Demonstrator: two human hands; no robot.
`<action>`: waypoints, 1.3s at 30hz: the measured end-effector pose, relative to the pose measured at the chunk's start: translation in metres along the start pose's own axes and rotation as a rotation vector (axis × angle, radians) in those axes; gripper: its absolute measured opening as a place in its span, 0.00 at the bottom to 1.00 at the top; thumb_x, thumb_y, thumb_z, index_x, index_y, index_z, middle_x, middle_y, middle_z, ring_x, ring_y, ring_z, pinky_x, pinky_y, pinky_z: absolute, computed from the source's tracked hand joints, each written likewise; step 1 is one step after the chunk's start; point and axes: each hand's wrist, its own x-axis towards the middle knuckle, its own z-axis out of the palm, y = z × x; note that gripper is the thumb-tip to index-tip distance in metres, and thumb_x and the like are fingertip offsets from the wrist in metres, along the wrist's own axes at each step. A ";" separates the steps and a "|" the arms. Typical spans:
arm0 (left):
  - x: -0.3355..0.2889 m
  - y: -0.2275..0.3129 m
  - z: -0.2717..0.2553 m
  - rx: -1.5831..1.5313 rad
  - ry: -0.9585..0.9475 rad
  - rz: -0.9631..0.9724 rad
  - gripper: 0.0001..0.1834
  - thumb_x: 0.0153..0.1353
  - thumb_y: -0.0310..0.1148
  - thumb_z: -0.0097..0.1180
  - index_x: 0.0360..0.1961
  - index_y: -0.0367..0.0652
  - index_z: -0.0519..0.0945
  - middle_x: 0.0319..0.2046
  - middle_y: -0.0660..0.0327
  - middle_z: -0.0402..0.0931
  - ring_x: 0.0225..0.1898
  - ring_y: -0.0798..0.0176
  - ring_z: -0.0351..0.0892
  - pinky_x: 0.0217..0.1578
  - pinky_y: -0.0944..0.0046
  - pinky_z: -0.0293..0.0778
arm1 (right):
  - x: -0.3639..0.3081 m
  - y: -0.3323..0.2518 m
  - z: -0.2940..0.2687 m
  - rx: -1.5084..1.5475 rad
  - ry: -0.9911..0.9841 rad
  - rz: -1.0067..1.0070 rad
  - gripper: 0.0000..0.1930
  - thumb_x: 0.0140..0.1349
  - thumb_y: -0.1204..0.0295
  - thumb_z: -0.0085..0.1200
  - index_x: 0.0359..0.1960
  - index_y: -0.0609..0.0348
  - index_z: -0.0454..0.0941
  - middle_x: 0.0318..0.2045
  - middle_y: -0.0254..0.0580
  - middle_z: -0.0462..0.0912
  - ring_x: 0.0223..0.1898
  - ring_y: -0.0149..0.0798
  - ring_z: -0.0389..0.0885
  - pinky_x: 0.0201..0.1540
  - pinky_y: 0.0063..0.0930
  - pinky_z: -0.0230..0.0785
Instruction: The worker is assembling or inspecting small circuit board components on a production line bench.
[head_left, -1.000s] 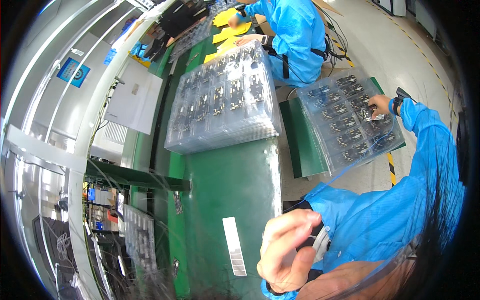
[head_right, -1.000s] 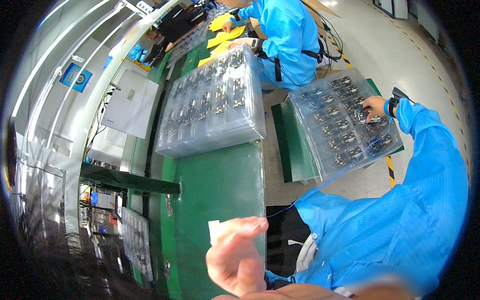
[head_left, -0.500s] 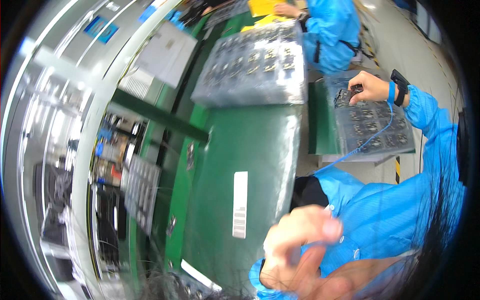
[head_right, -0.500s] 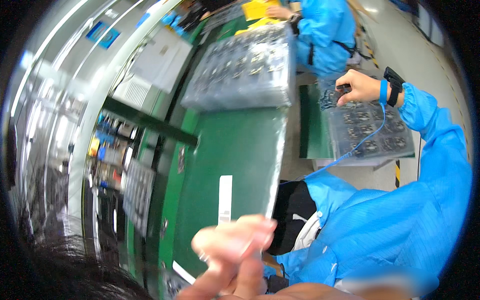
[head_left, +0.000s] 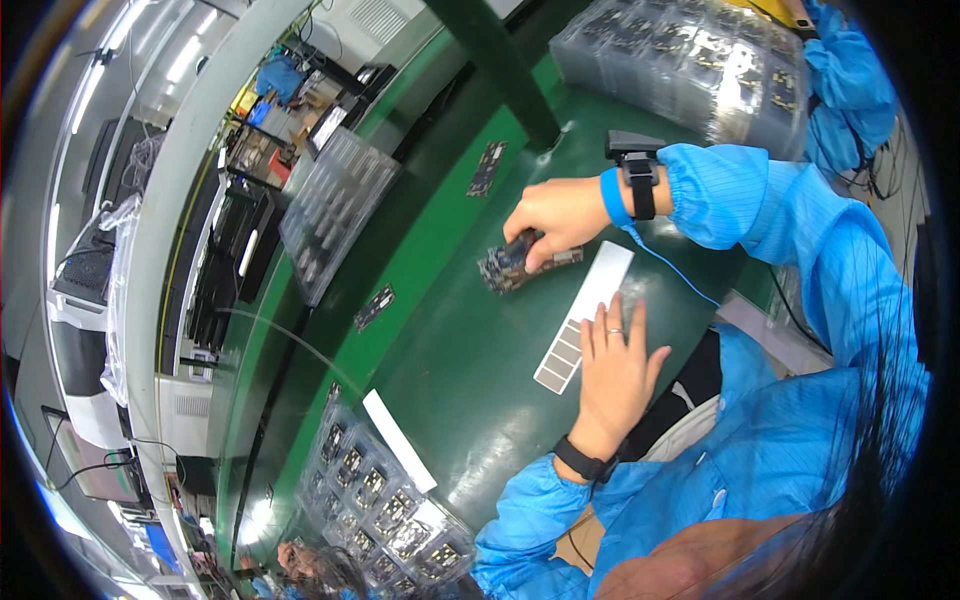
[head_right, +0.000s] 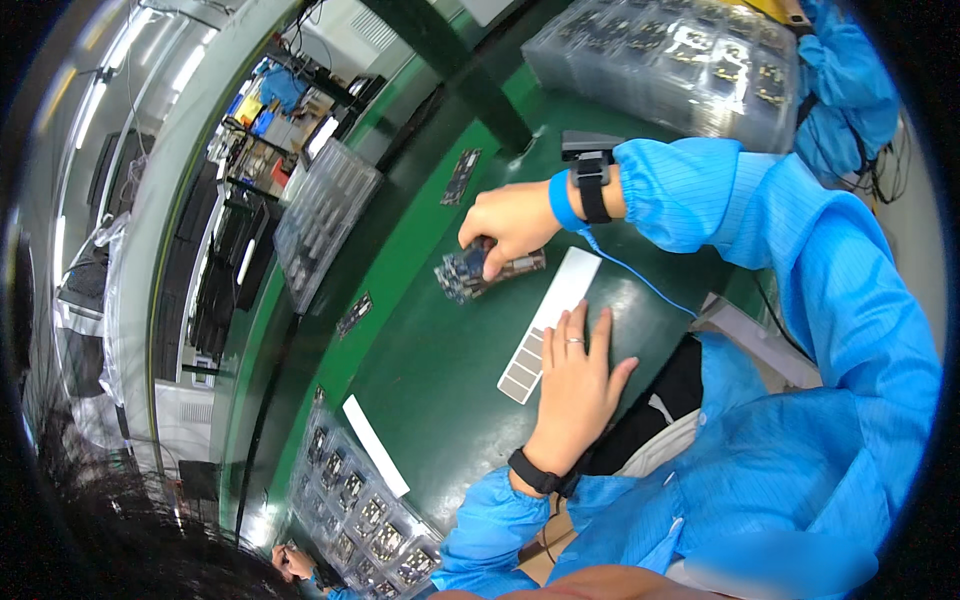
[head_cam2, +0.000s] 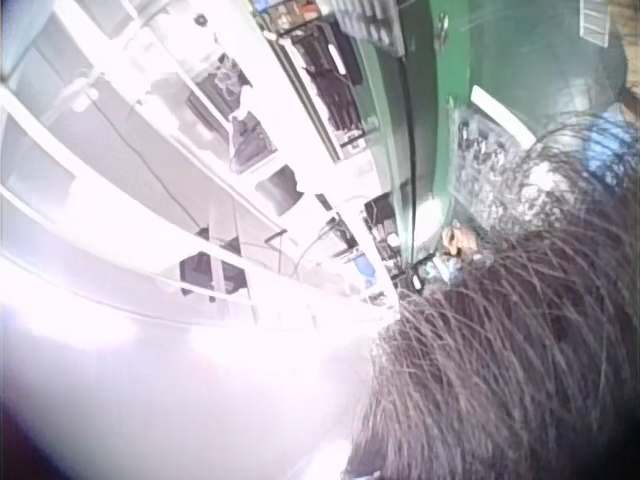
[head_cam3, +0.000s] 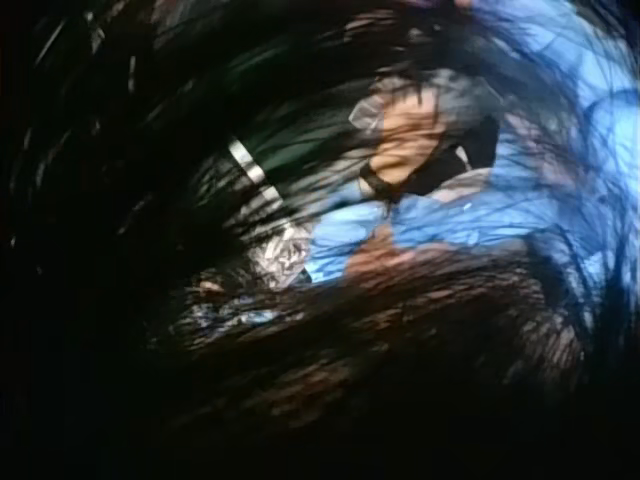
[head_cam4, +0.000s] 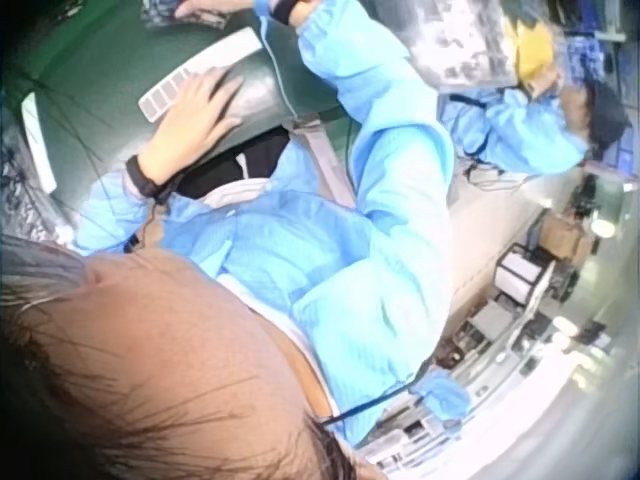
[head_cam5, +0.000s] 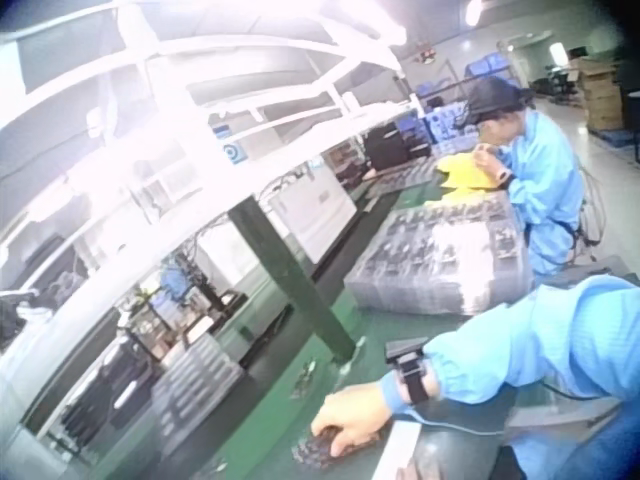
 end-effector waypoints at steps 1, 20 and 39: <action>0.001 -0.001 0.001 -0.003 -0.003 -0.011 0.37 0.68 0.46 0.64 0.72 0.37 0.69 0.71 0.39 0.64 0.71 0.33 0.64 0.72 0.35 0.57 | 0.013 -0.001 0.006 0.002 -0.101 0.005 0.21 0.62 0.58 0.70 0.48 0.62 0.84 0.37 0.52 0.89 0.41 0.57 0.88 0.43 0.48 0.78; 0.010 -0.017 0.006 -0.167 0.024 0.079 0.40 0.66 0.49 0.64 0.72 0.36 0.70 0.73 0.43 0.62 0.75 0.39 0.58 0.75 0.29 0.49 | 0.022 -0.019 0.024 -0.046 -0.164 -0.165 0.13 0.60 0.67 0.71 0.42 0.58 0.85 0.43 0.39 0.80 0.36 0.50 0.85 0.38 0.44 0.76; 0.033 -0.072 -0.053 0.048 0.032 -0.349 0.28 0.61 0.27 0.67 0.63 0.35 0.74 0.55 0.45 0.71 0.54 0.43 0.75 0.53 0.48 0.72 | 0.039 0.048 0.031 -0.052 0.004 -0.039 0.25 0.53 0.56 0.77 0.49 0.57 0.86 0.44 0.37 0.82 0.45 0.45 0.85 0.44 0.41 0.77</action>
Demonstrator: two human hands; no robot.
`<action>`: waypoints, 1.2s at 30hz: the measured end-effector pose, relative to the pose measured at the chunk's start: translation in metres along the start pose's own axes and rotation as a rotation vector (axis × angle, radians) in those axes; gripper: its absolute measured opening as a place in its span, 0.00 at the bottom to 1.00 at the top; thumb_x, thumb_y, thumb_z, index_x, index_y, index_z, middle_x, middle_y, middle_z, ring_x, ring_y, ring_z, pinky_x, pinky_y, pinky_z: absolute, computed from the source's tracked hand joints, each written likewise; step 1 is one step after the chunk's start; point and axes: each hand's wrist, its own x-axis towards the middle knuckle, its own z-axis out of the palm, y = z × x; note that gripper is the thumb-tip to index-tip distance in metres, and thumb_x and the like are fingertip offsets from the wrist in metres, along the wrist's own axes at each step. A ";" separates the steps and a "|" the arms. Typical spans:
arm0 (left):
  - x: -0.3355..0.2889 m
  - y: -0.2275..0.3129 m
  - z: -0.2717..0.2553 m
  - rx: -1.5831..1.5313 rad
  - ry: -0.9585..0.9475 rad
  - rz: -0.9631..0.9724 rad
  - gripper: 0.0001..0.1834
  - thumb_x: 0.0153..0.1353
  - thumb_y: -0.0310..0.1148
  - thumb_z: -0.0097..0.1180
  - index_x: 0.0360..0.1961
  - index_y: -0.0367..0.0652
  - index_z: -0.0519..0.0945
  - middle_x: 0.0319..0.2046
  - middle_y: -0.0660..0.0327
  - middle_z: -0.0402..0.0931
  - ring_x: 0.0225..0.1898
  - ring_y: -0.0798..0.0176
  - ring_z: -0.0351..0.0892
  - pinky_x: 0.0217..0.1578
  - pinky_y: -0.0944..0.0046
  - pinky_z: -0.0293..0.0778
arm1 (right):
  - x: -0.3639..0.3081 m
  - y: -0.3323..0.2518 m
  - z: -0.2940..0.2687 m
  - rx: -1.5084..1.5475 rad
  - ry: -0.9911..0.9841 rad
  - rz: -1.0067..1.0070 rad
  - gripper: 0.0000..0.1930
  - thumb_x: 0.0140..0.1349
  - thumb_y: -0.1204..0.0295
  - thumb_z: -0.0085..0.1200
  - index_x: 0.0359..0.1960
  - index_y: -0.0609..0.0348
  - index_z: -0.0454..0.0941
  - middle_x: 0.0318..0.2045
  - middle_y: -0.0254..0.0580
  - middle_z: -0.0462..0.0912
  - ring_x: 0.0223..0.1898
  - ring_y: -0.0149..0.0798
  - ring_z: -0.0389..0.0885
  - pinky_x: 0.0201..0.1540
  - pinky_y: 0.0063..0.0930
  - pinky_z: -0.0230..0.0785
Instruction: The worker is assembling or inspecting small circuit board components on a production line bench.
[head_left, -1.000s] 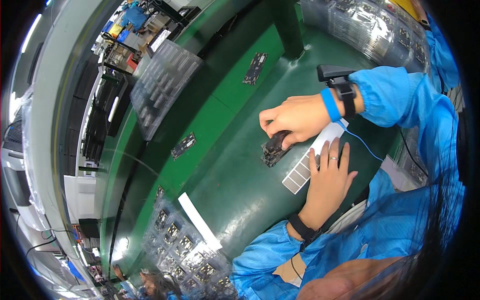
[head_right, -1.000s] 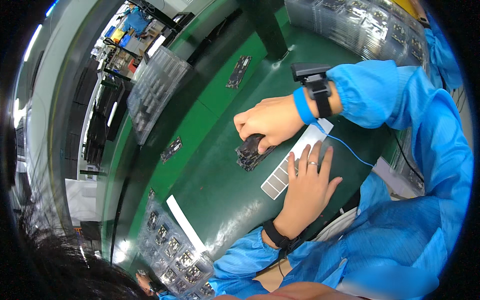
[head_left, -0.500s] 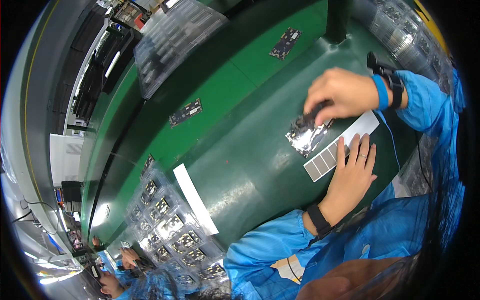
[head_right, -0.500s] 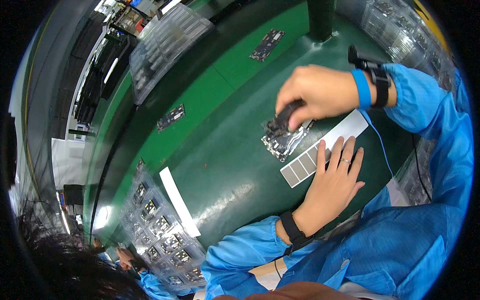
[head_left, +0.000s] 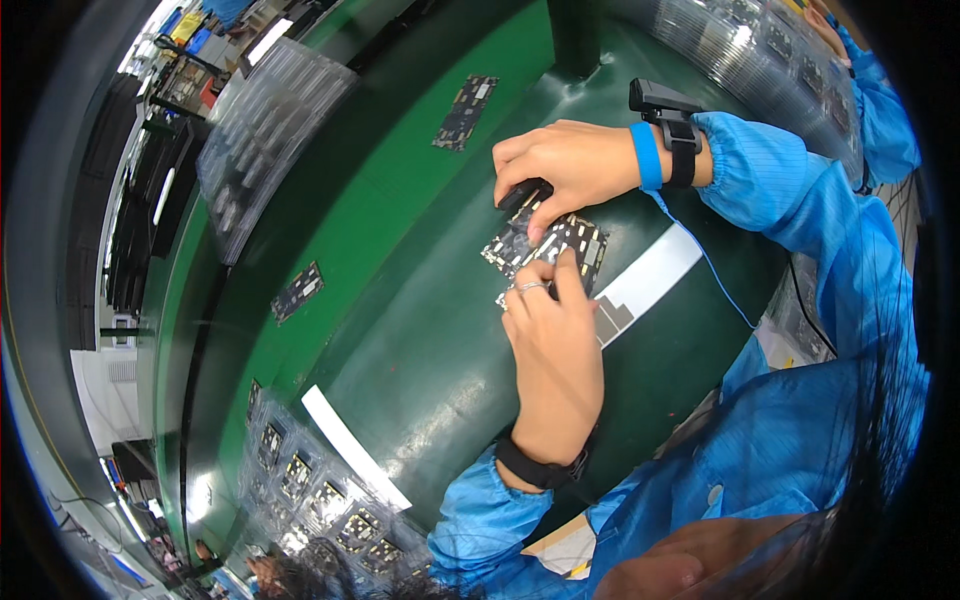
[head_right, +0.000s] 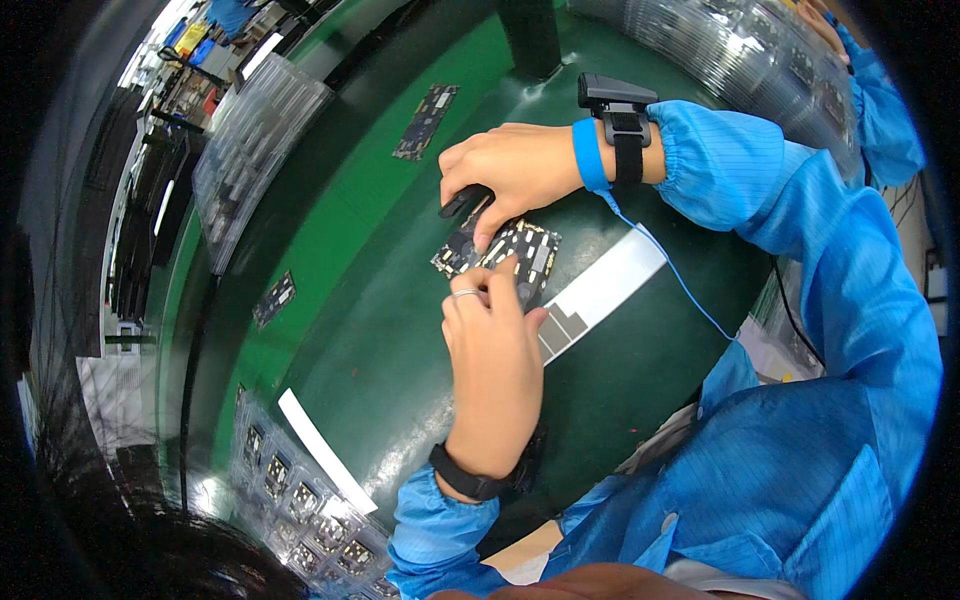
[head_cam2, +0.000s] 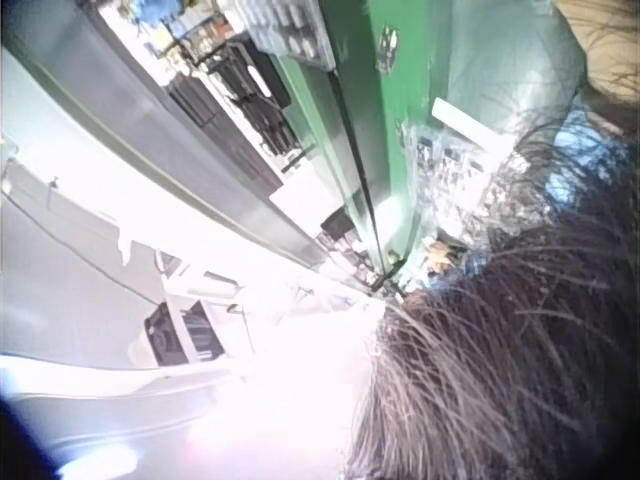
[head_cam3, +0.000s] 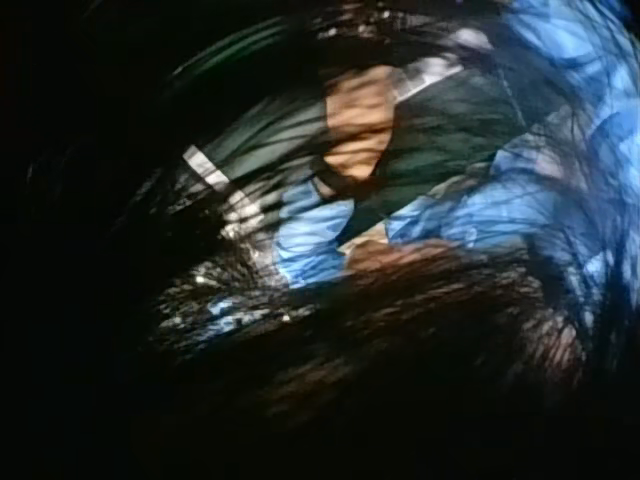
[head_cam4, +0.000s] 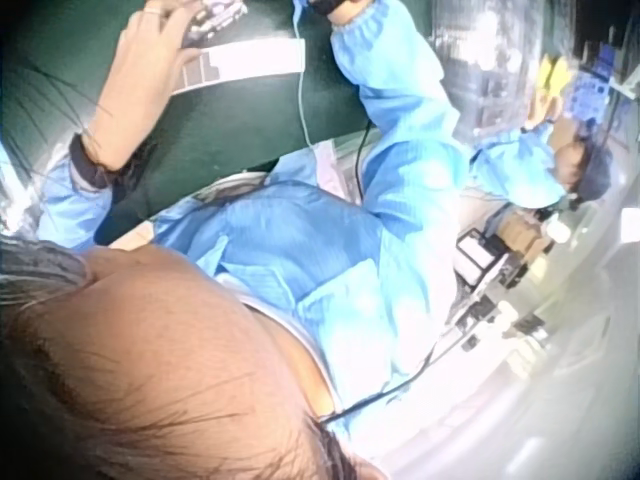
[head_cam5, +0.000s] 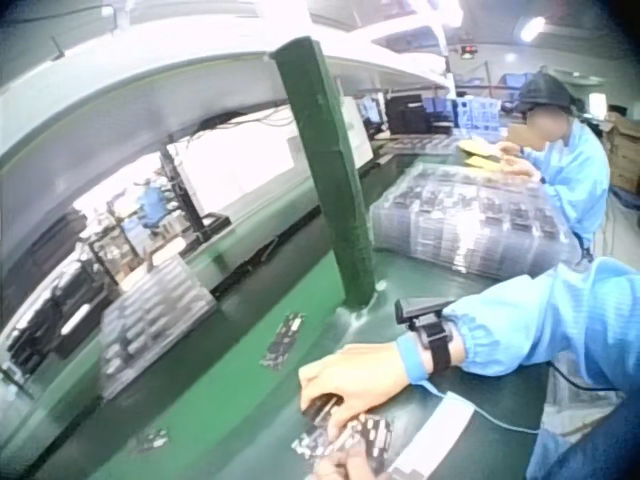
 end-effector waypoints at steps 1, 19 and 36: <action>0.003 -0.001 -0.006 -0.160 -0.003 -0.001 0.26 0.62 0.23 0.64 0.62 0.35 0.75 0.55 0.44 0.72 0.54 0.43 0.75 0.54 0.48 0.72 | -0.003 0.003 -0.001 -0.017 0.013 0.005 0.26 0.54 0.56 0.76 0.49 0.58 0.85 0.45 0.37 0.82 0.45 0.46 0.85 0.44 0.41 0.77; 0.102 -0.077 -0.022 -0.566 -0.066 -0.144 0.13 0.65 0.26 0.66 0.49 0.33 0.86 0.40 0.50 0.85 0.41 0.54 0.85 0.47 0.58 0.78 | -0.066 -0.028 -0.023 0.362 0.195 -0.037 0.14 0.76 0.68 0.57 0.48 0.71 0.79 0.44 0.49 0.78 0.46 0.48 0.79 0.49 0.39 0.71; -0.037 0.078 0.018 0.026 -0.266 0.211 0.45 0.58 0.50 0.70 0.70 0.33 0.71 0.67 0.40 0.68 0.63 0.40 0.72 0.66 0.41 0.69 | -0.096 -0.036 -0.002 1.108 -0.096 0.314 0.15 0.72 0.69 0.65 0.55 0.62 0.79 0.34 0.31 0.83 0.35 0.22 0.79 0.37 0.22 0.72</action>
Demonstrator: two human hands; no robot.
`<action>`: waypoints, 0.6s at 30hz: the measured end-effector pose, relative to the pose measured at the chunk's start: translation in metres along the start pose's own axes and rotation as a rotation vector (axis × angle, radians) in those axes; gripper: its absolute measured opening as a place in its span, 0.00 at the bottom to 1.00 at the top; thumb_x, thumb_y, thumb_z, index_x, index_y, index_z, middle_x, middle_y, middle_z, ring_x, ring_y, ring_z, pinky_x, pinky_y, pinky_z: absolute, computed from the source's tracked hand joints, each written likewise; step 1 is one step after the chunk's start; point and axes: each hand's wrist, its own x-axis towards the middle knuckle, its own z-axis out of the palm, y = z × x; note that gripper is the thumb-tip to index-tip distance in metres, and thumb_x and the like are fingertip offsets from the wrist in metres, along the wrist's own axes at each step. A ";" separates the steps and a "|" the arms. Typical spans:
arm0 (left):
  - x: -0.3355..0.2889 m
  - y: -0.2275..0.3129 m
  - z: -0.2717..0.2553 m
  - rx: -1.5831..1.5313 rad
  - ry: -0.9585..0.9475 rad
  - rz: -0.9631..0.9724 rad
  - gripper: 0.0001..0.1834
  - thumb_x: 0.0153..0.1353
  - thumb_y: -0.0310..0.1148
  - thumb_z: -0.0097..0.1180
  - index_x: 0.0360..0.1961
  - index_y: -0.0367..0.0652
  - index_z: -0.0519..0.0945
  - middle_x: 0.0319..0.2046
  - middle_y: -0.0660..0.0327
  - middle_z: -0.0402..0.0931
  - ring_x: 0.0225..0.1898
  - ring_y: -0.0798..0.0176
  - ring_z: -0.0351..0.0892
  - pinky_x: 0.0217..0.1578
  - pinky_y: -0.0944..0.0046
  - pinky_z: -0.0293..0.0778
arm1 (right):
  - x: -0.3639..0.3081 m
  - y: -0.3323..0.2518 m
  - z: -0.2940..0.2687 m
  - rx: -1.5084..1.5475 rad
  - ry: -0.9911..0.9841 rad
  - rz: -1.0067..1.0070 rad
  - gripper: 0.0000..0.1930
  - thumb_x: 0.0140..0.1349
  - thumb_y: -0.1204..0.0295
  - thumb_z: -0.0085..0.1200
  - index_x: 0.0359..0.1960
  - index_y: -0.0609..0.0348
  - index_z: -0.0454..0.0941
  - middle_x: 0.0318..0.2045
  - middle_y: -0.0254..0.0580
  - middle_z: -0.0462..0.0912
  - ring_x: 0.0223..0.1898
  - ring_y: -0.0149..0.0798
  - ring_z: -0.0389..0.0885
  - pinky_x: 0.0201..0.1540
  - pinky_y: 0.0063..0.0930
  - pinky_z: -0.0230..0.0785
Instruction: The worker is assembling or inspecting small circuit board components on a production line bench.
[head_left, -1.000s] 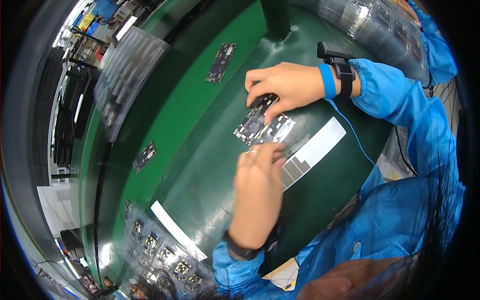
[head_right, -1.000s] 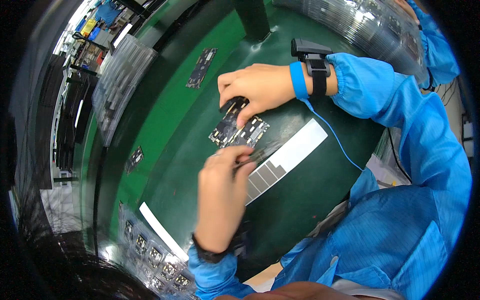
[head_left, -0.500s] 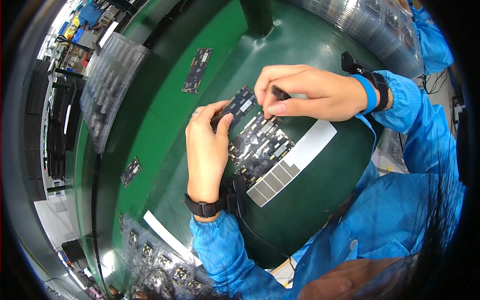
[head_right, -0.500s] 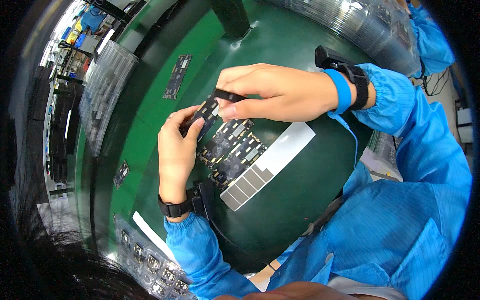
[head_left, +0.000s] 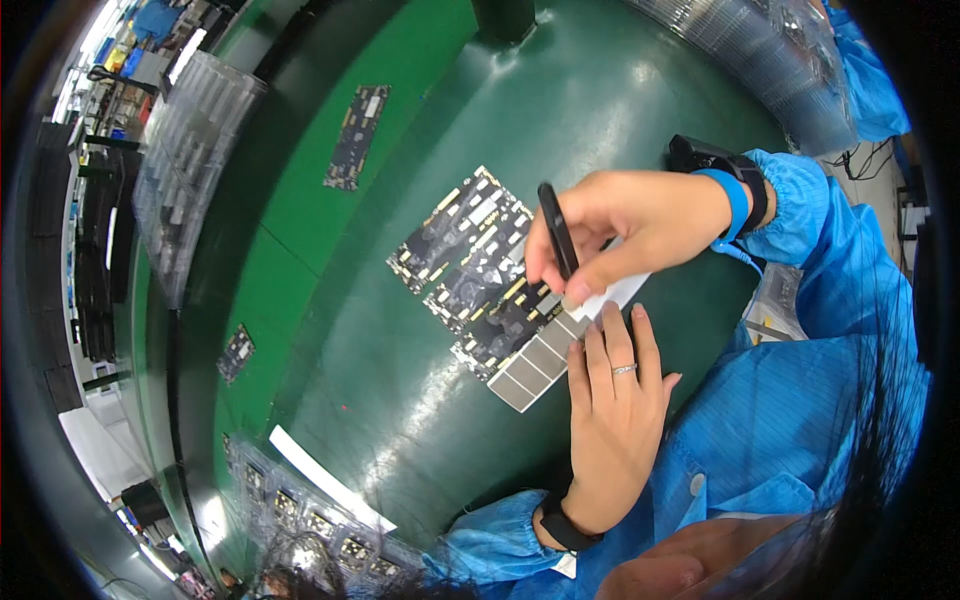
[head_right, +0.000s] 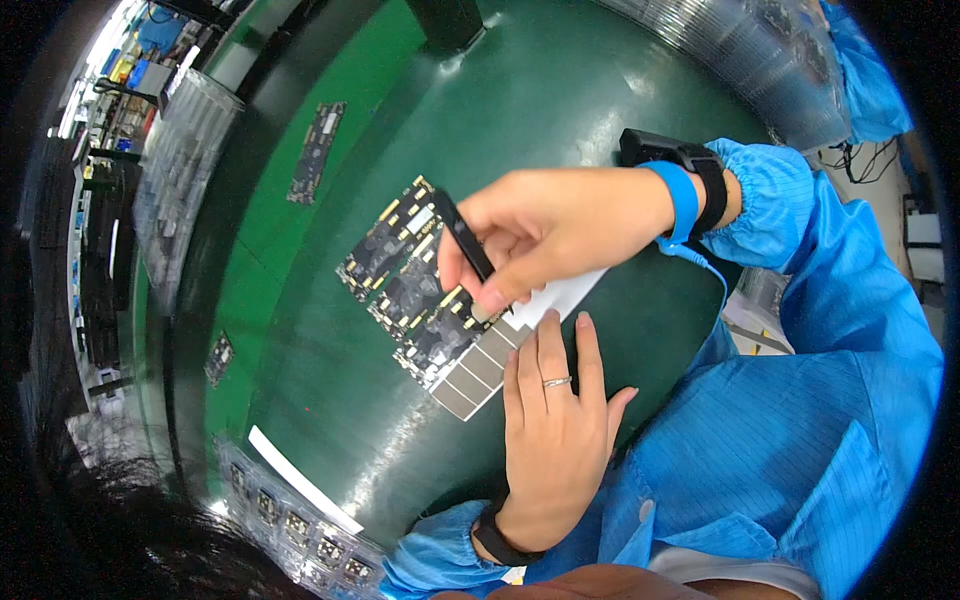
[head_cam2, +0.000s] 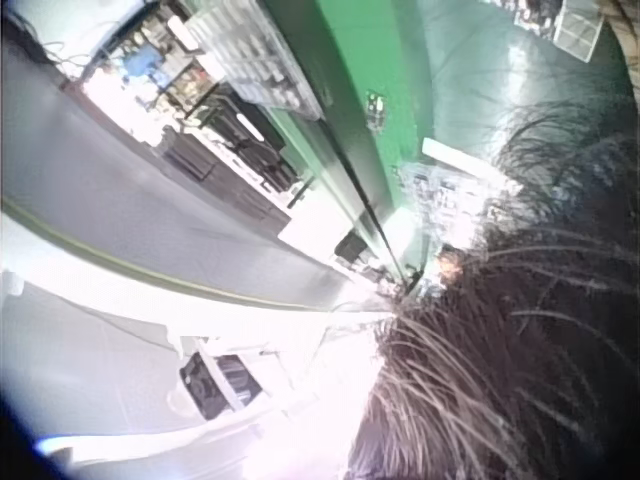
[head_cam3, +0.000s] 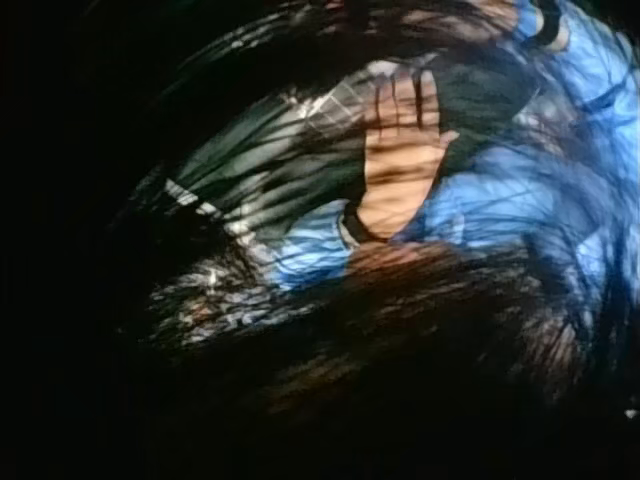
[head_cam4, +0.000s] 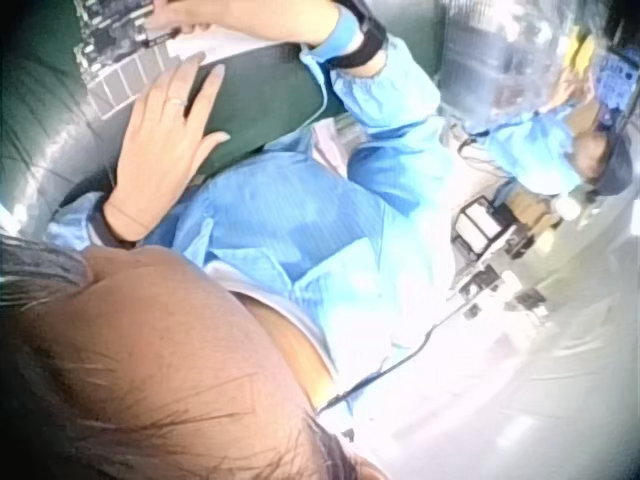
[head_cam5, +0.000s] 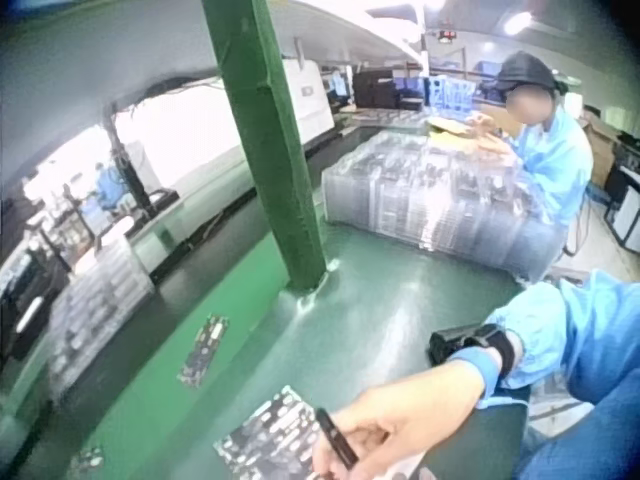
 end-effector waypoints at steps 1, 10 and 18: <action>-0.002 0.003 0.001 0.016 -0.009 -0.013 0.45 0.59 0.52 0.69 0.71 0.34 0.71 0.70 0.39 0.66 0.65 0.40 0.71 0.68 0.41 0.70 | -0.003 0.006 0.002 -0.060 -0.028 -0.014 0.14 0.72 0.69 0.65 0.53 0.63 0.80 0.34 0.32 0.84 0.35 0.23 0.79 0.38 0.22 0.73; -0.006 0.002 0.008 0.069 0.014 -0.016 0.44 0.56 0.53 0.71 0.68 0.36 0.76 0.69 0.36 0.68 0.64 0.38 0.73 0.65 0.50 0.75 | -0.004 0.024 0.006 -0.289 0.023 -0.200 0.10 0.70 0.69 0.66 0.43 0.65 0.83 0.32 0.40 0.85 0.31 0.35 0.83 0.35 0.29 0.75; -0.004 0.000 0.006 0.085 0.002 0.002 0.43 0.54 0.53 0.73 0.66 0.38 0.78 0.68 0.37 0.69 0.63 0.39 0.74 0.64 0.51 0.76 | -0.007 0.030 0.001 -0.390 -0.011 -0.202 0.10 0.66 0.72 0.69 0.42 0.67 0.84 0.37 0.45 0.87 0.32 0.39 0.88 0.33 0.29 0.80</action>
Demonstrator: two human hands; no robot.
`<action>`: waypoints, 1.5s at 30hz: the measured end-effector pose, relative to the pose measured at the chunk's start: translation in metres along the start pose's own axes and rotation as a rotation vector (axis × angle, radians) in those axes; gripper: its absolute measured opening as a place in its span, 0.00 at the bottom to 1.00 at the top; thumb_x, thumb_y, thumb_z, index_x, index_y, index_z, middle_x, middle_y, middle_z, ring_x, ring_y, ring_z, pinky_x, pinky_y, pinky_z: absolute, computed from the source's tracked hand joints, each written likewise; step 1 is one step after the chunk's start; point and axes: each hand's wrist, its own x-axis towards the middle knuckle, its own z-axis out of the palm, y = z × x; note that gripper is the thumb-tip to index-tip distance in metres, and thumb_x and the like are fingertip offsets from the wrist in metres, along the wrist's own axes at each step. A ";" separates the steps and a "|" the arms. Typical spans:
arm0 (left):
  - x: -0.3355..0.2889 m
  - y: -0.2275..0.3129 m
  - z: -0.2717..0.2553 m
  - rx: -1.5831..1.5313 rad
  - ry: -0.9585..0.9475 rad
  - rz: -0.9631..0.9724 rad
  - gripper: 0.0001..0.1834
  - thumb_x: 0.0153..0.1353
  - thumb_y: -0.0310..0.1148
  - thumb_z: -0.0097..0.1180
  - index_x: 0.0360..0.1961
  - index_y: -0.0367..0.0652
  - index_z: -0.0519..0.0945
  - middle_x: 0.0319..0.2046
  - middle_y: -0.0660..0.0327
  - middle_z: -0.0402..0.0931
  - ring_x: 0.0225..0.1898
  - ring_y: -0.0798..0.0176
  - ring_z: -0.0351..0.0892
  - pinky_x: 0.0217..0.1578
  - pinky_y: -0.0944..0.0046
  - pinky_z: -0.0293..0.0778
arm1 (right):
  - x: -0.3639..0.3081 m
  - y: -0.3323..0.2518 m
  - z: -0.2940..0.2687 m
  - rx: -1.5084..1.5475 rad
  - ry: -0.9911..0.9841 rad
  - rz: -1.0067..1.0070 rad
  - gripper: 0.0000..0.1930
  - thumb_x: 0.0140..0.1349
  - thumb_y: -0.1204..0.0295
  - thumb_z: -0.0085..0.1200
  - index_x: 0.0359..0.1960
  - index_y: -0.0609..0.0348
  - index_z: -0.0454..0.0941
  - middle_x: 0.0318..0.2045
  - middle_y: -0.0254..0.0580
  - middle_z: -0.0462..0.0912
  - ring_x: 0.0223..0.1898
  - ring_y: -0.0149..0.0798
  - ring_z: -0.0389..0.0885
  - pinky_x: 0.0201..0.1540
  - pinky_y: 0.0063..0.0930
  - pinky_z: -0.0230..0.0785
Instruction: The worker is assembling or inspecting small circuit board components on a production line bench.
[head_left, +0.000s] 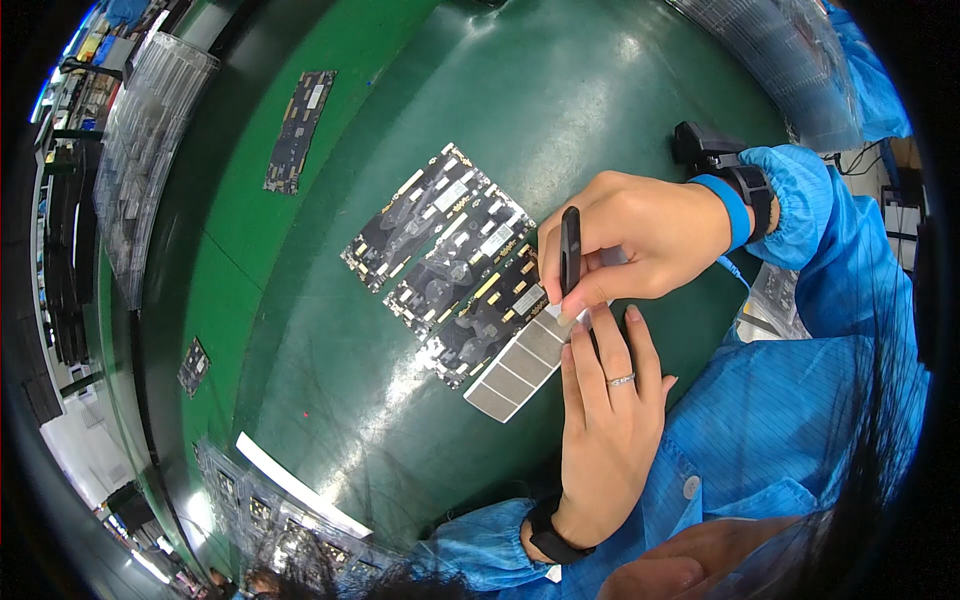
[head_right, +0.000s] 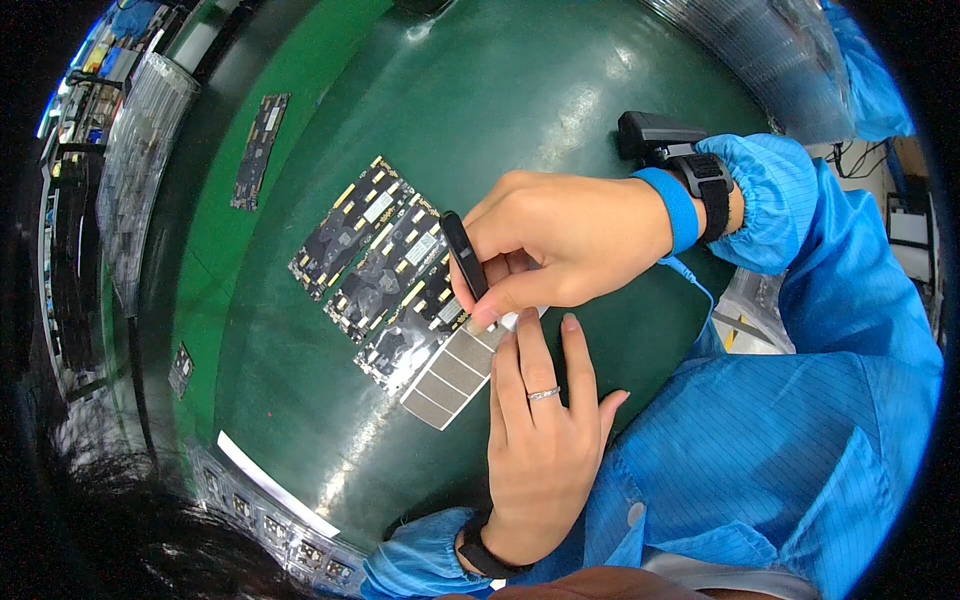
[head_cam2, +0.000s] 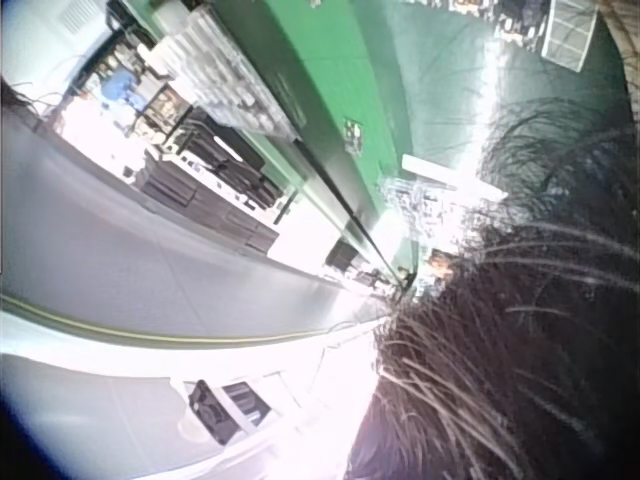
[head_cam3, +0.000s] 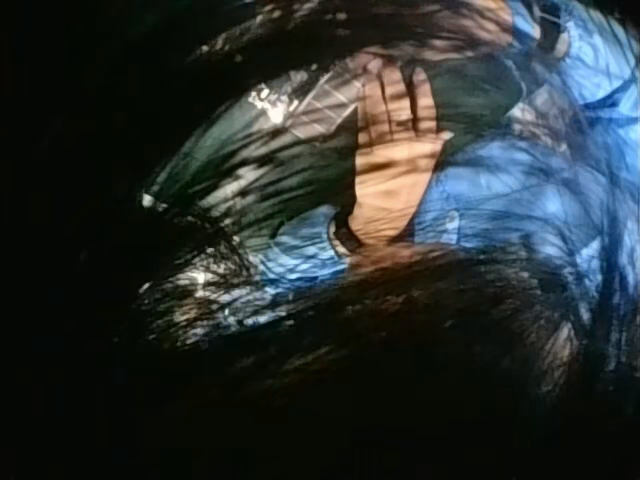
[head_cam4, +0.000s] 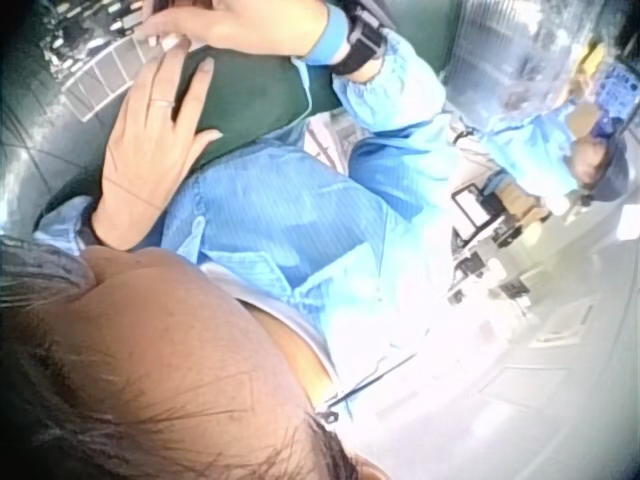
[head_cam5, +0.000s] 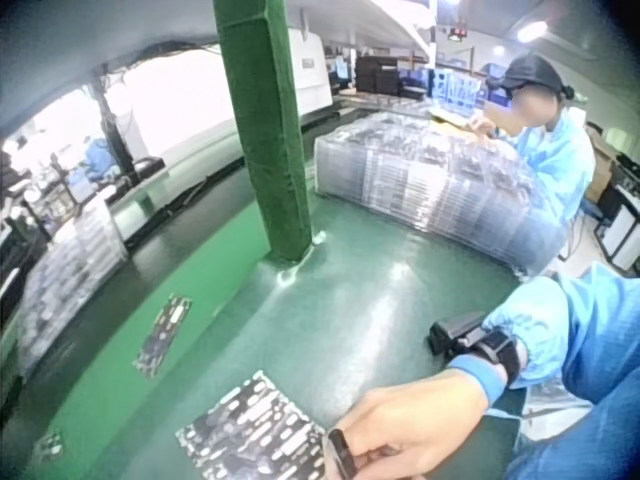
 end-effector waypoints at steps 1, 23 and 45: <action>0.001 -0.001 -0.001 0.006 0.000 0.008 0.43 0.53 0.53 0.73 0.66 0.38 0.78 0.68 0.37 0.69 0.62 0.39 0.75 0.64 0.51 0.76 | 0.000 -0.002 -0.001 0.041 0.031 0.010 0.10 0.68 0.70 0.67 0.42 0.65 0.84 0.33 0.42 0.87 0.30 0.34 0.86 0.32 0.28 0.77; 0.059 -0.075 -0.021 -0.018 0.133 -0.271 0.42 0.65 0.46 0.69 0.70 0.27 0.69 0.67 0.38 0.64 0.66 0.32 0.66 0.65 0.37 0.67 | 0.101 0.026 -0.048 0.214 0.294 0.140 0.16 0.72 0.60 0.65 0.39 0.63 0.83 0.29 0.39 0.86 0.30 0.29 0.85 0.36 0.24 0.80; 0.081 -0.068 -0.017 0.020 0.114 -0.259 0.44 0.65 0.48 0.69 0.70 0.26 0.68 0.70 0.41 0.63 0.67 0.35 0.67 0.65 0.40 0.69 | 0.079 0.034 -0.067 0.136 0.301 0.155 0.10 0.73 0.67 0.64 0.41 0.63 0.83 0.30 0.35 0.86 0.30 0.24 0.83 0.37 0.20 0.77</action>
